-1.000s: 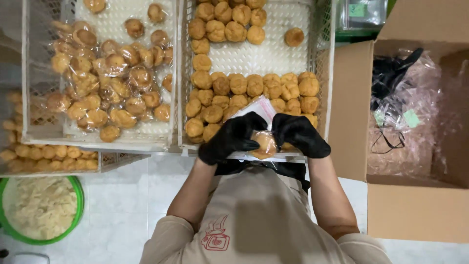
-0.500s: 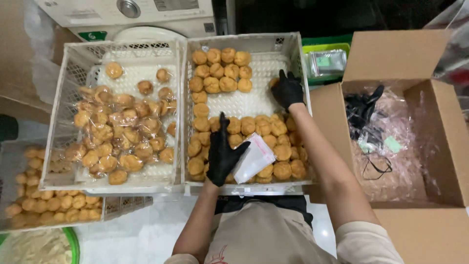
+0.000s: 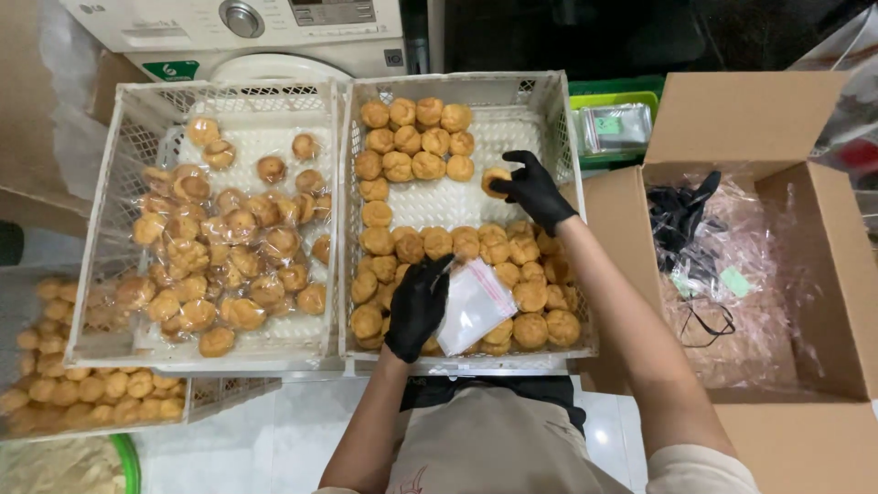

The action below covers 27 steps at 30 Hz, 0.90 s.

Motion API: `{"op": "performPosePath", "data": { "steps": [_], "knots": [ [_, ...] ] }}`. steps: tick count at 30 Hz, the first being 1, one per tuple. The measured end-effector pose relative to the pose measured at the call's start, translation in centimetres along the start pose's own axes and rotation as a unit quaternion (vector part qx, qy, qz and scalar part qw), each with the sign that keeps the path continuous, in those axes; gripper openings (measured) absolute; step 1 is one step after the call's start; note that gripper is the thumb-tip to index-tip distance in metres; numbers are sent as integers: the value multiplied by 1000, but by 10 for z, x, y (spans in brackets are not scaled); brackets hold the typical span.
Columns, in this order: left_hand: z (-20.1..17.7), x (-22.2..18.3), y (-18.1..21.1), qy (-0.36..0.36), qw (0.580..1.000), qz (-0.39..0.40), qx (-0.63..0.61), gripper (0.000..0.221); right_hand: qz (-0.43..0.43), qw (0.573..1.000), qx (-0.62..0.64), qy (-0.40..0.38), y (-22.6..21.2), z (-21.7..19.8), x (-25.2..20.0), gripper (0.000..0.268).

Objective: Bagging individual pastries from a tray into small white bags

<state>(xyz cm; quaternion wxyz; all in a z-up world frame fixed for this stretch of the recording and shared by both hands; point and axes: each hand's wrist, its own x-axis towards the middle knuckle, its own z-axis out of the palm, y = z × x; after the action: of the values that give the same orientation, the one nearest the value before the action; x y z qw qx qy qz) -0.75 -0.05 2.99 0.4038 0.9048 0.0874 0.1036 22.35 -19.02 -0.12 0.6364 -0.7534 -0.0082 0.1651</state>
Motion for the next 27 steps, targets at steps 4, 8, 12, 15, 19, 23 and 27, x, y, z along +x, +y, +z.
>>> {"op": "performPosePath", "data": {
  "steps": [4, 8, 12, 15, 19, 23, 27],
  "knots": [
    [24, -1, -33, -2, 999, 30, -23, 15, 27, 995, 70, -68, -88, 16, -106, 51],
    [32, -2, -39, -10, 999, 27, -24, 12, 68, 978, -79, -179, -86, 20, -158, 43],
    [14, -5, -13, 34, 994, 98, -39, 20, 32, 941, -267, -207, -32, 21, -173, 42],
    [6, 0, -14, 94, 988, 105, -70, 17, 34, 958, -226, -175, -28, 19, -182, 36],
    [5, 2, -10, 212, 970, 62, -100, 13, 8, 965, -219, -145, -25, 15, -190, 35],
    [5, -1, -3, 194, 926, -74, -314, 15, -35, 990, -120, -60, -45, 14, -204, 39],
    [-7, -2, 23, 151, 899, -170, -375, 33, -161, 983, -71, 59, -53, 13, -208, 44]
  ]
}}
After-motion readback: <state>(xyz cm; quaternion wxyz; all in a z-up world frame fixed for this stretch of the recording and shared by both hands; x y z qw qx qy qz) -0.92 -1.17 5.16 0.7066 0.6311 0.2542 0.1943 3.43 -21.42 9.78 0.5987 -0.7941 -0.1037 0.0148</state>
